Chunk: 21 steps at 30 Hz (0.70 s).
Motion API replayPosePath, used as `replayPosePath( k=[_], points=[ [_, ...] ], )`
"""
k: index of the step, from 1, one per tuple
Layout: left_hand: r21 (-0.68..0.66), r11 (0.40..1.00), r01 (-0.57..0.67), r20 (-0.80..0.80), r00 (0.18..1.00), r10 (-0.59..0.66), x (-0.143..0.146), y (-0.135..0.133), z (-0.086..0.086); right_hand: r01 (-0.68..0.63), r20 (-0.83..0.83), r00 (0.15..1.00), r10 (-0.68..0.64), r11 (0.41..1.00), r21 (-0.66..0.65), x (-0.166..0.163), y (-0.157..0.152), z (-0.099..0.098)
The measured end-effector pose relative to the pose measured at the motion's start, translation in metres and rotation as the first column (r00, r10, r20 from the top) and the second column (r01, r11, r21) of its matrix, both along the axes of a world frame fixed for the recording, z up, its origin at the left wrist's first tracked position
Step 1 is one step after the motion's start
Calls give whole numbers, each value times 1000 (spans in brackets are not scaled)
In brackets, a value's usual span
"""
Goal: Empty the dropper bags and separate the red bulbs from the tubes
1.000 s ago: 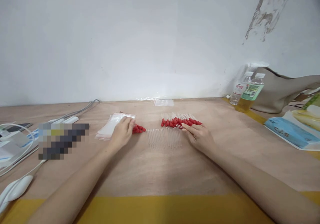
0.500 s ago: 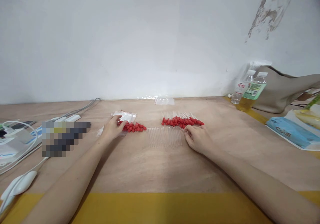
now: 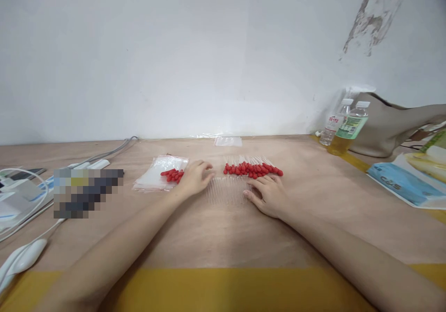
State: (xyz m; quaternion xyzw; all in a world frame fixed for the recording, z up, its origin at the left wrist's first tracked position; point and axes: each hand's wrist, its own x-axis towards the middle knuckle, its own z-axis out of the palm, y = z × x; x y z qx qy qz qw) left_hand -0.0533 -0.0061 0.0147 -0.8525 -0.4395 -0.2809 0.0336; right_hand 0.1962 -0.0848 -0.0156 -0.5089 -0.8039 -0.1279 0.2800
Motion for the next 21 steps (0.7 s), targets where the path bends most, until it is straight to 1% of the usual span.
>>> replayPosePath(
  k=[2,3,5,8,11,15,18,21],
  points=[
    [-95,995,28,-5,1000,-29,23,9,-1,10,-13,1000,-11,1000,-14,1,1,0],
    [-147,989,18,6,1000,-17,33,14,-2,13,-22,1000,-14,1000,-24,2,2,0],
    [-194,981,-18,25,999,24,50,24,-2,21,-42,999,-22,999,-40,4,3,1],
    [-218,972,-86,54,994,100,65,37,-2,31,-73,997,-35,998,-52,7,4,3],
    [-243,961,-132,69,986,153,70,42,-4,37,-81,996,-43,997,-70,8,5,6],
    [-268,942,-203,95,967,235,74,41,-4,50,-89,994,-58,995,-86,9,6,7],
    [-277,924,-264,142,940,311,75,39,-1,59,-95,993,-68,994,-88,9,6,6],
    [-277,918,-285,205,916,346,70,37,3,64,-109,991,-73,994,-83,10,7,4]
  ],
)
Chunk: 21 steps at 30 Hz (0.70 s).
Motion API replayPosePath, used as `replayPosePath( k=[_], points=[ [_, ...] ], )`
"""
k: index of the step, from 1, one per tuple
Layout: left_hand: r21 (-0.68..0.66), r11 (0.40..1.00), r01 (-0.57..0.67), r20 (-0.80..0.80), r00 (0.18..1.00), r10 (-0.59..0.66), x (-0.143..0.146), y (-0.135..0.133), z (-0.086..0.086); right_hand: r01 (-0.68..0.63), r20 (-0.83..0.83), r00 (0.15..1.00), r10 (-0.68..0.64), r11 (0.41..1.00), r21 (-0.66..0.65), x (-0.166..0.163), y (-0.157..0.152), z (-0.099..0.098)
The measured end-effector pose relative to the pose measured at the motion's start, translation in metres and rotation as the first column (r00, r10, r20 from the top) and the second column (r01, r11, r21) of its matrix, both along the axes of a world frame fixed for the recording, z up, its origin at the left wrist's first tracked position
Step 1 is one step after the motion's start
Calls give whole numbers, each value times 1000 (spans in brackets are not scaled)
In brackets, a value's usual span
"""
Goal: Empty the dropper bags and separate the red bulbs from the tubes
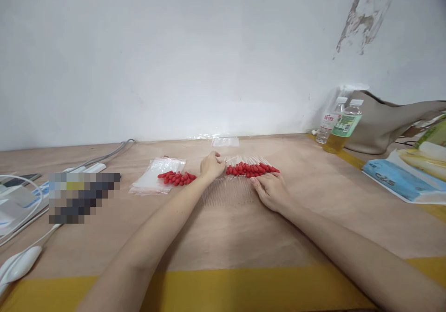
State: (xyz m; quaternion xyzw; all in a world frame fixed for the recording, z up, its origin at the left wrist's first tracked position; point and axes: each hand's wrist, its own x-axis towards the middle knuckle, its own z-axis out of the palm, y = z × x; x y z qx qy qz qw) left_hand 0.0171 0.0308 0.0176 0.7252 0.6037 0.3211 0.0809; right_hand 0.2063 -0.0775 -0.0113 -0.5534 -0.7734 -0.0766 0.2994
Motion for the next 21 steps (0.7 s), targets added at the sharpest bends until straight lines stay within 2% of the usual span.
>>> replayPosePath(
  k=[4,7,9,10,12,14,16,21],
  points=[
    [89,995,42,109,993,-52,-22,-19,0,1,-100,995,13,991,137,1,2,-2],
    [291,945,150,268,935,-231,-46,-48,-7,-6,-125,991,45,957,291,-1,2,-3],
    [383,883,272,222,901,-374,-59,-68,-13,-57,-67,994,87,932,359,-5,0,-2],
    [434,832,345,158,880,-448,-64,-77,-15,-95,-22,994,111,921,379,-7,-1,-2],
    [490,726,482,28,824,-565,-69,-89,-20,-181,79,983,163,902,392,-13,-4,0],
    [509,648,567,-46,769,-637,-69,-95,-22,-250,160,966,204,893,374,-18,-7,1],
    [520,609,599,-61,737,-673,-65,-97,-24,-284,200,954,225,893,350,-21,-9,1],
    [515,561,649,-111,699,-707,-59,-98,-26,-340,197,938,286,872,352,-23,-7,-4]
  ],
)
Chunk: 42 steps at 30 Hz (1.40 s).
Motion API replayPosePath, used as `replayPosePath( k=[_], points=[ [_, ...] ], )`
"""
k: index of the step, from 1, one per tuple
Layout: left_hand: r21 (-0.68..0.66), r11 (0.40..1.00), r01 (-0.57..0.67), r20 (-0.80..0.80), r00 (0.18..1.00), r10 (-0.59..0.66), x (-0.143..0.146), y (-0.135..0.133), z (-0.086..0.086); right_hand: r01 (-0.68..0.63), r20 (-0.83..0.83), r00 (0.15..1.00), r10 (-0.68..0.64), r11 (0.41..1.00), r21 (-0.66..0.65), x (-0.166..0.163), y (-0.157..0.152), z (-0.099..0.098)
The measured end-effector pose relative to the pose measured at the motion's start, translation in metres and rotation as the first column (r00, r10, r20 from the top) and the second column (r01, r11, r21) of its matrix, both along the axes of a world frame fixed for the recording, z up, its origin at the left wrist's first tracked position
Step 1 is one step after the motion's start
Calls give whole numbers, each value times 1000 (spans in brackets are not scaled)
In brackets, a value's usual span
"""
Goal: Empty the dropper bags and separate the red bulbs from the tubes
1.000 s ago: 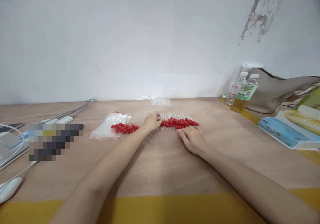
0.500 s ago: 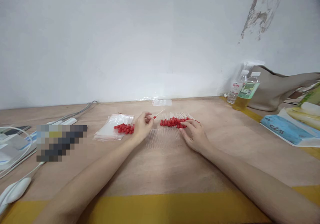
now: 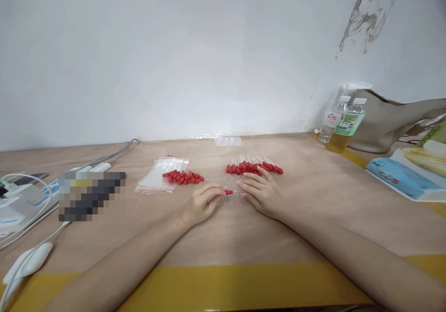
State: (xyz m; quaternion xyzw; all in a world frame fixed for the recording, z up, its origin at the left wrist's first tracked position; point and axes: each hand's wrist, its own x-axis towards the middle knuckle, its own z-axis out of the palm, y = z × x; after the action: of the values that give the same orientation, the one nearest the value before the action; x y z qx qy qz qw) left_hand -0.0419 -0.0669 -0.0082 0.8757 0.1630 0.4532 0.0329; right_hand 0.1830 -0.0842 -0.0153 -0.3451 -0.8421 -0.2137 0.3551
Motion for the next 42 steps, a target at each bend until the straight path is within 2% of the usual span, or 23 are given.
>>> replayPosePath(
  k=[3,6,10,16,26,29,30,32,35,38,42],
  points=[
    [34,994,-108,-65,992,110,2,0,0,-68,8,998,68,998,14,-2,3,-4],
    [163,960,-226,-188,948,255,7,1,0,-125,35,992,124,992,29,-4,5,-7],
    [290,917,-273,-259,900,350,14,1,1,-158,24,987,157,986,53,-6,6,-10],
    [325,921,-214,-343,881,325,14,-4,6,-224,41,975,220,964,142,-2,4,-10],
    [183,971,-151,-431,876,218,6,-10,12,-326,207,936,285,925,197,4,-2,-3],
    [150,967,-207,-424,870,252,-8,-7,12,-306,164,947,277,932,194,17,2,-3],
    [133,957,-256,-405,868,289,-14,-5,13,-256,107,965,239,949,185,22,4,-3],
    [74,928,-366,-342,864,368,-26,2,15,-76,-42,996,83,987,142,30,9,-1],
    [-53,874,-483,-195,863,466,-44,18,24,151,-117,982,-146,988,35,31,13,1],
    [-108,777,-620,-59,784,618,-65,38,33,218,-68,973,-220,975,-39,23,13,0],
    [-176,622,-763,-49,638,769,-96,62,35,209,-91,972,-219,972,-107,13,10,-1]
  ],
)
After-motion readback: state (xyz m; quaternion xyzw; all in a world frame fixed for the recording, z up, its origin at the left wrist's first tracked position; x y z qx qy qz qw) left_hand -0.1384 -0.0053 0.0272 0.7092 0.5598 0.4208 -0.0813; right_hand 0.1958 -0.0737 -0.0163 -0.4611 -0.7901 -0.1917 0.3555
